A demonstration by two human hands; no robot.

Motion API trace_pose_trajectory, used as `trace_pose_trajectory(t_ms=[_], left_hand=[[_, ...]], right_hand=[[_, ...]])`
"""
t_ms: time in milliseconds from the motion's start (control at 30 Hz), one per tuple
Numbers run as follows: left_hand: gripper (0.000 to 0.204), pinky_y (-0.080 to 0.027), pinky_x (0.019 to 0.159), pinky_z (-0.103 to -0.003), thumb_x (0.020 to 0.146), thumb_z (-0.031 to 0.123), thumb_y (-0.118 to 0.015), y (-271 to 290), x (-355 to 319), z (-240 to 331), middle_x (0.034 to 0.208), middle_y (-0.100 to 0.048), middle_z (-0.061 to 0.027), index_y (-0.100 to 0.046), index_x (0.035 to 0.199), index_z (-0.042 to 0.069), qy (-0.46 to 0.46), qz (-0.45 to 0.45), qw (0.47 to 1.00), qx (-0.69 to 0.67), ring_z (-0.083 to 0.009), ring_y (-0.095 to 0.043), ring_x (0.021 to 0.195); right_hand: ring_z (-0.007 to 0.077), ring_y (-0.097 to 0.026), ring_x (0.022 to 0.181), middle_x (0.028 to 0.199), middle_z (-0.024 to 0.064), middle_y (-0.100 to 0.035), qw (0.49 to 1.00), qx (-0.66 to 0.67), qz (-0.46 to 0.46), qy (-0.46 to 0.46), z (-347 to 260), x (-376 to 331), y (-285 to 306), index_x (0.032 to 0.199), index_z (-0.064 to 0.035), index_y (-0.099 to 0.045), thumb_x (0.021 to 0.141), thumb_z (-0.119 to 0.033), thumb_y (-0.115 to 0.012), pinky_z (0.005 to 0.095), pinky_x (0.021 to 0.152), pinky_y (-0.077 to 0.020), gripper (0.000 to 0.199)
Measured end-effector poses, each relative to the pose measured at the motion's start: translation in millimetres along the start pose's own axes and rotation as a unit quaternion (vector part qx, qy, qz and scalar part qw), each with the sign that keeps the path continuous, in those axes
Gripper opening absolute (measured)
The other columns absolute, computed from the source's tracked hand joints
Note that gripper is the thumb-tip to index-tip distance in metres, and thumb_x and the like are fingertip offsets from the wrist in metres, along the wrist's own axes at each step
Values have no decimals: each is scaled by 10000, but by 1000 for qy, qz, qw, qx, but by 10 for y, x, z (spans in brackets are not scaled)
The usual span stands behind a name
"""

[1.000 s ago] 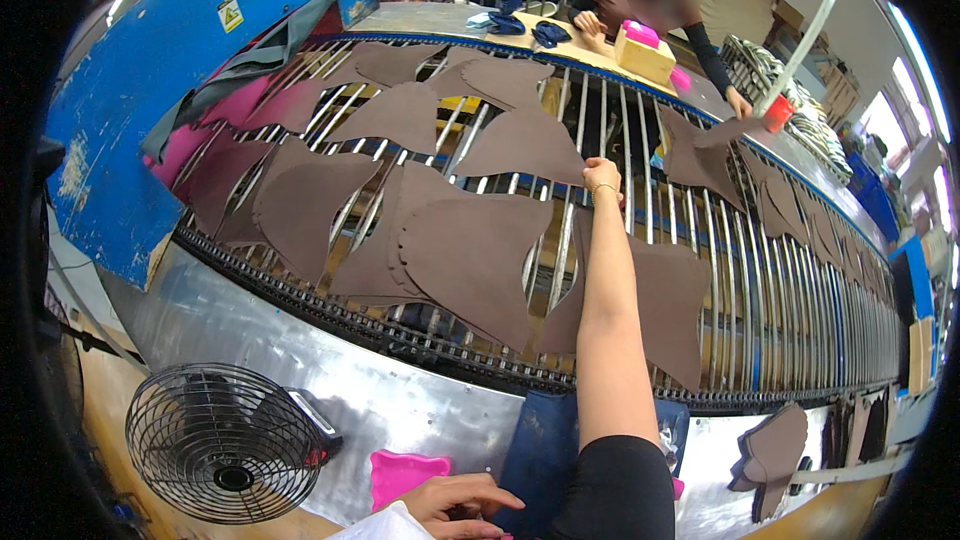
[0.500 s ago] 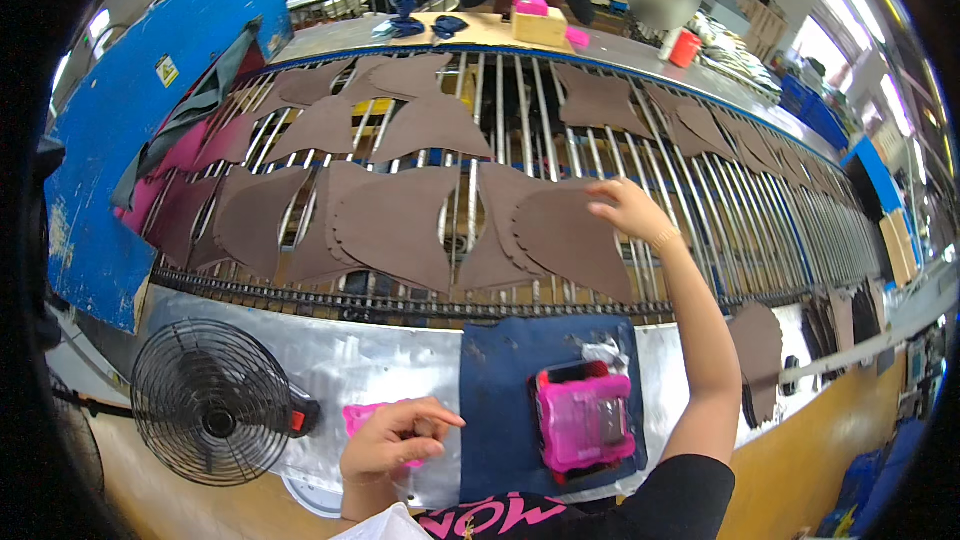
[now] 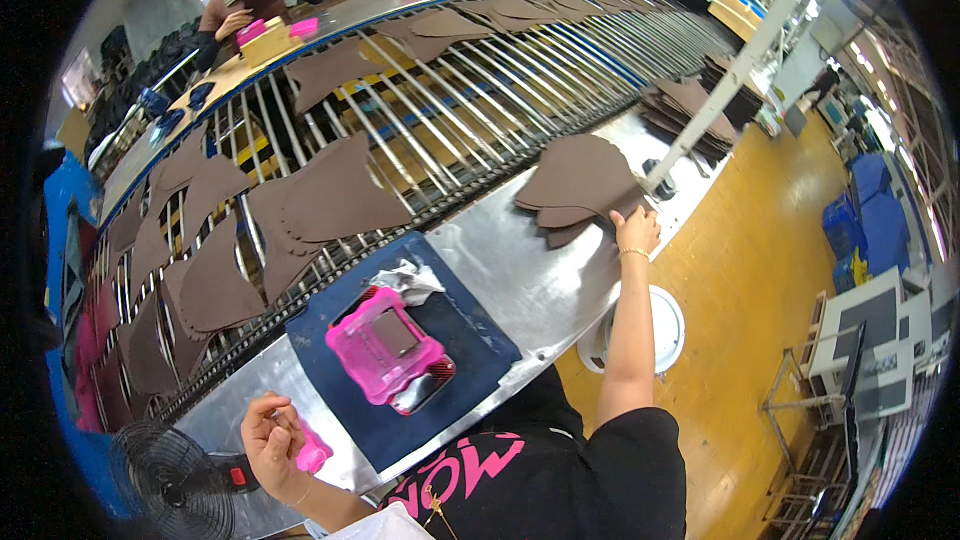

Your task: The person repeatedly picks up brown fabric pieces from a conveyor belt and places them into a stack on the table. The person handles the pieces one at a time, moving them from the belt to the growing pile.

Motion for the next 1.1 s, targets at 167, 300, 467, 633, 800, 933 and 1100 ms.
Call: trace_pose_trajectory(t_ms=[167,300,467,633,800,933,1100], left_hand=[[450,-286,433,-180,808,302,-713,-257,-32,50,723,-518,-71,-587,1046,-58,3,-11,1000,18,-50,-403,462],[423,-301,433,-183,792,262,-718,-323,-31,75,734,-524,-66,-595,1051,-49,19,-2,999,36,-50,-415,470],[328,-328,446,-183,785,125,-689,-344,103,144,750,-517,-42,-603,1057,-39,64,47,994,77,-53,-447,515],[331,-502,572,-232,807,43,-658,-429,599,398,1001,-525,-51,-599,1130,3,-52,101,958,262,-123,-570,803],[330,-524,583,-232,836,91,-665,-276,742,551,1025,-558,-61,-599,1148,7,-146,199,945,216,-114,-579,867],[208,-499,519,-201,863,100,-648,159,512,619,806,-615,-12,-617,1032,-18,-33,157,956,246,-69,-574,683],[92,-486,519,-192,840,30,-658,516,-28,1140,742,-594,1,-638,915,-19,-84,277,908,304,-42,-537,624]], right_hand=[[343,-594,1047,1113,198,-623,996,16,-81,-23,-30,216,71,1097,-40,-625,655,-445,-799,434,878,-476,624],[342,-643,932,1049,224,-637,980,56,-25,191,-140,338,141,1113,-15,-593,820,-281,-673,423,719,-527,404],[207,-582,428,699,137,-633,930,290,-102,201,-991,-375,1284,1189,-50,-510,965,-163,-458,276,335,-416,256],[123,-584,445,733,72,-626,769,535,-191,292,-1693,-1031,1948,1156,-40,-504,974,-209,-473,213,342,-427,250],[150,-605,521,884,114,-608,538,648,-377,384,-2536,-2106,1976,1127,6,-470,964,-132,-482,234,378,-492,214],[194,-651,605,848,112,-640,448,666,-390,451,-2807,-2607,1981,1125,10,-475,939,-99,-530,254,521,-520,222],[225,-682,743,778,112,-678,530,540,-335,561,-2907,-3052,1718,1083,13,-531,837,-70,-677,262,694,-505,298]])
Point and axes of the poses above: each hand's wrist, its own x-axis towards the middle knuckle, its own y-axis out of the back of the hand, z = x × y, the point moved 10 cm from there along x, towards the middle knuckle
